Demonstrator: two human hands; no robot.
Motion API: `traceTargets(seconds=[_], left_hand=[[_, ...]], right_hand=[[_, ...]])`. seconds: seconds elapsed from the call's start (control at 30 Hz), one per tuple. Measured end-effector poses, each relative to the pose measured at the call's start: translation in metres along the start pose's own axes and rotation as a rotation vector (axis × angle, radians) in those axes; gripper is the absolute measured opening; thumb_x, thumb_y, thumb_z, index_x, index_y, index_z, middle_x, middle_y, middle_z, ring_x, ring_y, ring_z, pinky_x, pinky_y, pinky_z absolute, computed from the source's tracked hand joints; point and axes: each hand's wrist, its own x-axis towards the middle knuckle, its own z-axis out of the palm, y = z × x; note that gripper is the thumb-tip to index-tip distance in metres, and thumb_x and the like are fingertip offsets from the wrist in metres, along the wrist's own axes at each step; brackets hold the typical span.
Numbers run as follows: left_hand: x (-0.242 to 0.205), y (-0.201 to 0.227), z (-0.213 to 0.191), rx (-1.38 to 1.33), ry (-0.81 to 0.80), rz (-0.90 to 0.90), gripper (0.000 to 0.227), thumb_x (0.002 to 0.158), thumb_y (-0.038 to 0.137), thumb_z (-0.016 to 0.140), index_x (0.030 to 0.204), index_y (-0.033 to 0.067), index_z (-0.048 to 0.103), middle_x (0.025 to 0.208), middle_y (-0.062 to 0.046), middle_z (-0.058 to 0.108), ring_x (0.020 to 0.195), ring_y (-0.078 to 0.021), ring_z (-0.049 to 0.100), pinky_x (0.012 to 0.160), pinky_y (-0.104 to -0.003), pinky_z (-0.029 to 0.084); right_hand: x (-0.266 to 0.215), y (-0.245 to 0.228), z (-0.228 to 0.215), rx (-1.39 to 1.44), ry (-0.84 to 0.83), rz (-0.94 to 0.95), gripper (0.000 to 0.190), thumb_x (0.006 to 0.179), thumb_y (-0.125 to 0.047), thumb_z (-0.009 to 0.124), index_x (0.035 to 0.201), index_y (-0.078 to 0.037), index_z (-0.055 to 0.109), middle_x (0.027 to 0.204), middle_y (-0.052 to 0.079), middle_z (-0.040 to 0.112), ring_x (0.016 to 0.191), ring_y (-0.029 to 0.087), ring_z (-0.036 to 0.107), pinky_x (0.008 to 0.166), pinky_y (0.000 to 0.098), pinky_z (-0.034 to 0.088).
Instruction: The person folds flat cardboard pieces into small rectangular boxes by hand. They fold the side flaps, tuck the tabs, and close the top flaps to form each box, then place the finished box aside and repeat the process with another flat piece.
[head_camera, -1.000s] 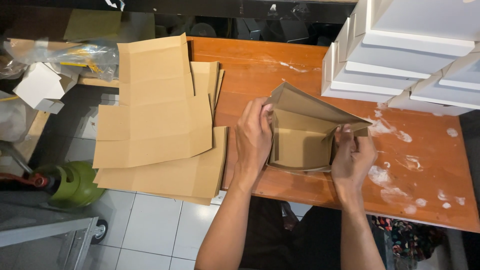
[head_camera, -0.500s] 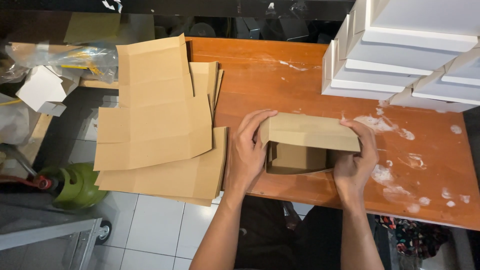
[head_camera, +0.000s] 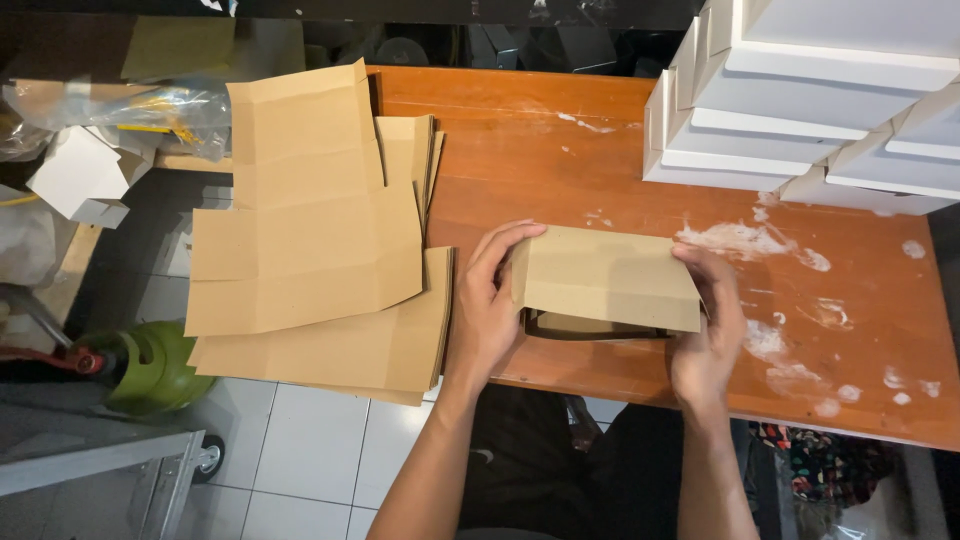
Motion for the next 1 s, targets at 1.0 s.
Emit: traceTargets(seconds=[1.0], left_hand=[[-0.025, 0.029, -0.01, 0.023, -0.388, -0.133, 0.077, 0.063, -0.015, 0.05, 0.132, 0.0075, 0.025, 0.139, -0.023, 0.01, 0.123, -0.0467, 0.014, 0.096, -0.054, 0.02]], right_hand=[[-0.014, 0.01, -0.013, -0.107, -0.127, -0.203, 0.035, 0.088, -0.016, 0.027, 0.109, 0.009, 0.039, 0.107, 0.02, 0.045, 0.112, 0.031, 0.037, 0.098, 0.0453, 0.03]])
